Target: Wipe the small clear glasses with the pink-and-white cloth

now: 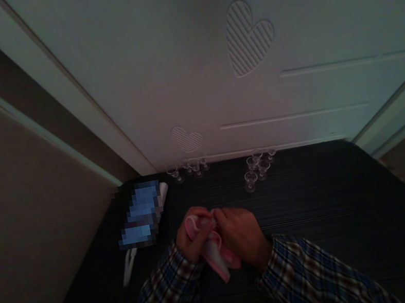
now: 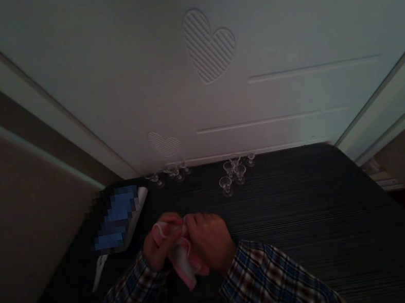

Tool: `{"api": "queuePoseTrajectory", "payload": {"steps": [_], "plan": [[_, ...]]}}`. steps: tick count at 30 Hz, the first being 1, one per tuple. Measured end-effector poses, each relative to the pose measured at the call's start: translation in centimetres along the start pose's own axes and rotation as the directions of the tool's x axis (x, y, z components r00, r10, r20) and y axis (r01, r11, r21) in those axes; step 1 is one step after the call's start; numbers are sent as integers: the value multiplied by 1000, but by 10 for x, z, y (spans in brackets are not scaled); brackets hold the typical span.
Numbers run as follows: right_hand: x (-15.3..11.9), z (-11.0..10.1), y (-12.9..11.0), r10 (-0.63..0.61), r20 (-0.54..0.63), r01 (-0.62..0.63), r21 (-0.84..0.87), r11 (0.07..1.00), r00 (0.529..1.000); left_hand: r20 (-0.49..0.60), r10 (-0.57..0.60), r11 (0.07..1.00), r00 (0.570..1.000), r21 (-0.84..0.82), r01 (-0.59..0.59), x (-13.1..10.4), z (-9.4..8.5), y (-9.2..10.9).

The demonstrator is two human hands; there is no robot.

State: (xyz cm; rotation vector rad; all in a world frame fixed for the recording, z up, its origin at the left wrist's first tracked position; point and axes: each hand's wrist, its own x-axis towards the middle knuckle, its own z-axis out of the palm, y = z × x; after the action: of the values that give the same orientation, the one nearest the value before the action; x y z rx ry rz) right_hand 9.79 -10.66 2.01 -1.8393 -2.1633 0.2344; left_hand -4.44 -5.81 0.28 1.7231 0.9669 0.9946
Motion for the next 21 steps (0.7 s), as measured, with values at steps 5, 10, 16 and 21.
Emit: {"api": "queuePoseTrajectory", "payload": {"steps": [5, 10, 16, 21], "plan": [[2, -4, 1, 63, -50, -58, 92, 994, 997, -41, 90, 996, 995, -1, -90, 0, -2, -8], [3, -6, 8, 135, -146, -81, 327, 941, 980, -91, 81, 996, 993, 53, -76, 1, -2, -19], [5, -3, 16, 326, -171, -172, 580, 796, 930, 72, 265, 916, 962, 293, -274, 2, 3, -8], [8, 0, 20, 344, -153, -173, 638, 750, 926, 68, 242, 917, 968, 310, -251, 1, 5, -7]]}}
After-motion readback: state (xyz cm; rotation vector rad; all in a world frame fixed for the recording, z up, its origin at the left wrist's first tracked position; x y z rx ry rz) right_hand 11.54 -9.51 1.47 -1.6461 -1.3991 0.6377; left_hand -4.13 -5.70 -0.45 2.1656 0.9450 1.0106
